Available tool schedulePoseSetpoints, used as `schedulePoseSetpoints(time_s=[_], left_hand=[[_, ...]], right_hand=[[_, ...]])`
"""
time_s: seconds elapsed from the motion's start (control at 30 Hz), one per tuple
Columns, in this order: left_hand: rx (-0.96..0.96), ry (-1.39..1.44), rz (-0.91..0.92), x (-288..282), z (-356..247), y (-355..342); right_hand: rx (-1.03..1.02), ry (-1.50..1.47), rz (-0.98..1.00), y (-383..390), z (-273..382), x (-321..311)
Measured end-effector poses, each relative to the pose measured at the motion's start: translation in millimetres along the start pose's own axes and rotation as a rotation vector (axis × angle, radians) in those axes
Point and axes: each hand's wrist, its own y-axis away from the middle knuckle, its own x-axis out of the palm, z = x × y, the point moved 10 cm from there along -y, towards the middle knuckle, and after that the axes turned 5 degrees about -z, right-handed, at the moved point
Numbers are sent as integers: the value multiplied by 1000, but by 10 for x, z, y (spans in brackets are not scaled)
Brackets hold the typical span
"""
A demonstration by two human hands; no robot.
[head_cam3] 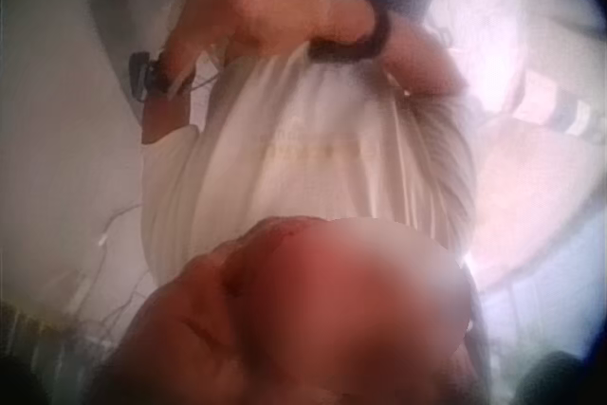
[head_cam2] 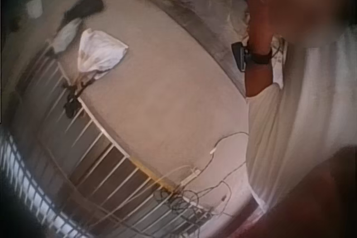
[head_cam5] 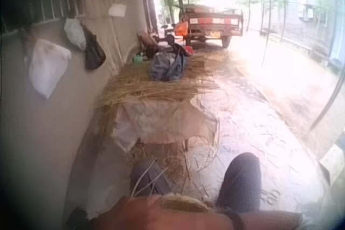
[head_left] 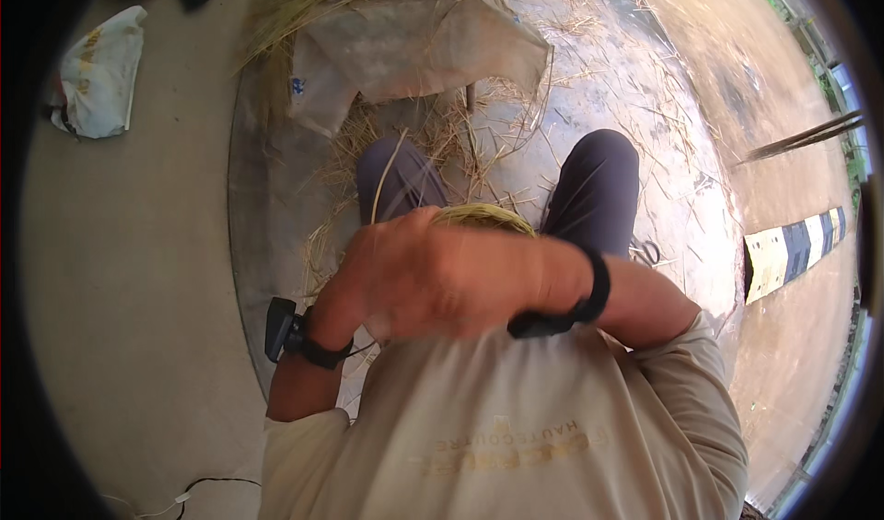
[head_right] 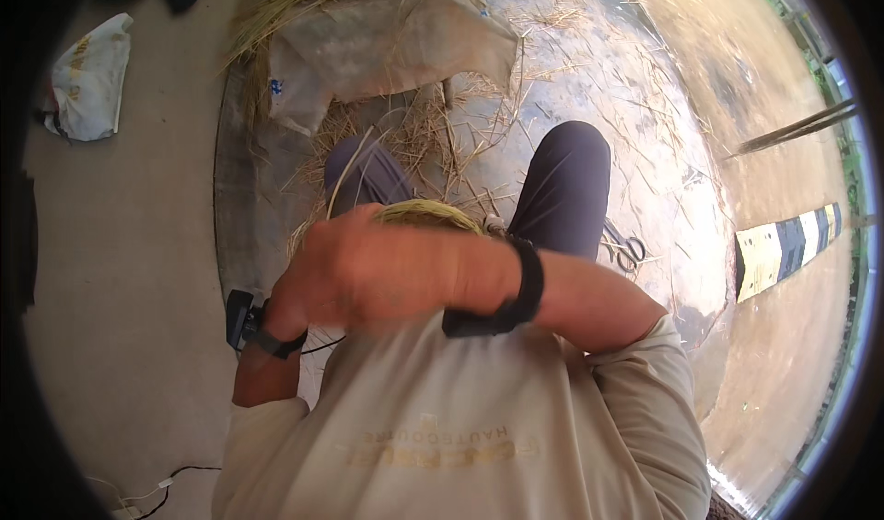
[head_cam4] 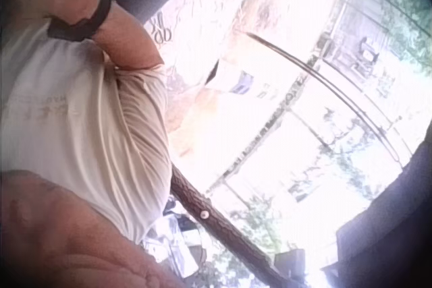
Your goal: Weaving and stitching a circular straw mat using a needle and string.
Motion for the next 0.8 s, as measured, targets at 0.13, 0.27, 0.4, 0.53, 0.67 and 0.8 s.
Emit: schedulePoseSetpoints(time_s=[0.13,0.27,0.4,0.53,0.67,0.8], left_hand=[[-88,-25,-41,5,172,-11],[-173,121,-14,-13,213,-34],[-262,-67,44,28,346,-71],[-384,-37,-54,-58,539,54],[-409,-127,-281,-416,793,113],[-366,-163,-380,-563,782,76]], right_hand=[[272,-177,111,385,-162,398],[425,-367,167,607,-357,553],[386,-218,90,655,-284,267],[488,305,-129,1107,-67,-752],[1093,481,-921,2572,239,-1996],[1055,517,-1287,2962,690,-2147]])
